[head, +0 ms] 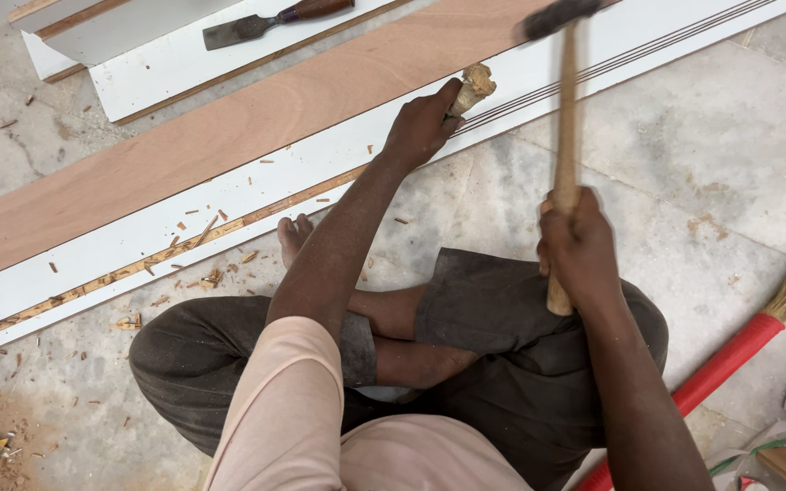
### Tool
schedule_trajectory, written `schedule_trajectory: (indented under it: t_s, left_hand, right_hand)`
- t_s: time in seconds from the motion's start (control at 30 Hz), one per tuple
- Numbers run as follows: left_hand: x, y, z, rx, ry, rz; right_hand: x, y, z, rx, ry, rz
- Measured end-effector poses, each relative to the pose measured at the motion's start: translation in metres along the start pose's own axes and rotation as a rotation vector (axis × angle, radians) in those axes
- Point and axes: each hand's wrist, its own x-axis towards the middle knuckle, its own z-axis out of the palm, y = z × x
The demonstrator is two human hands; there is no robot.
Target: The person sits on the floor and uses a chisel and hammer to carve a groove along a long white wooden plank. They repeatedly strike the chisel to remove wood shavings and deepen the groove.
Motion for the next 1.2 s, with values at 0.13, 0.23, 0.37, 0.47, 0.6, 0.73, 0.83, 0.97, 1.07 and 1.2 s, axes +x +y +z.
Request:
schedule_trajectory:
  t_s: [0.13,0.23,0.37,0.47,0.6,0.73,0.83,0.97,1.07,1.2]
  left_hand:
    - [-0.002,0.004,-0.013,-0.007,-0.029,-0.037]
    - [-0.007,0.003,-0.01,-0.031,-0.004,0.003]
    - [-0.004,-0.013,0.001,0.053,-0.03,0.019]
    - [-0.024,-0.037,0.004,0.179,-0.12,-0.013]
    - [-0.034,-0.052,-0.016,0.21,-0.097,-0.115]
    - [-0.028,-0.028,-0.042,-0.065,0.036,-0.098]
    - [-0.012,-0.008,-0.045,-0.12,0.105,-0.044]
    - [-0.004,0.013,-0.031,-0.186,0.125,-0.053]
    - [-0.002,0.022,-0.027,-0.25,0.134,-0.074]
    - [-0.003,0.024,-0.023,-0.296,0.144,-0.092]
  right_hand:
    - [0.0,-0.003,0.002,0.004,-0.066,0.029]
    - [-0.001,-0.005,0.001,-0.012,0.03,-0.116]
    - [0.003,-0.005,0.005,-0.124,-0.038,-0.015]
    - [0.006,-0.002,0.005,-0.17,-0.169,0.14]
    - [0.004,0.003,0.006,-0.042,-0.157,0.118]
    - [0.006,-0.003,0.006,0.007,-0.004,-0.076]
    - [0.003,-0.001,0.003,0.06,0.093,-0.117]
    - [0.0,0.005,0.001,0.127,0.103,-0.075]
    - [-0.001,0.005,0.003,0.131,0.076,-0.059]
    - [-0.001,0.003,0.008,0.067,0.061,-0.067]
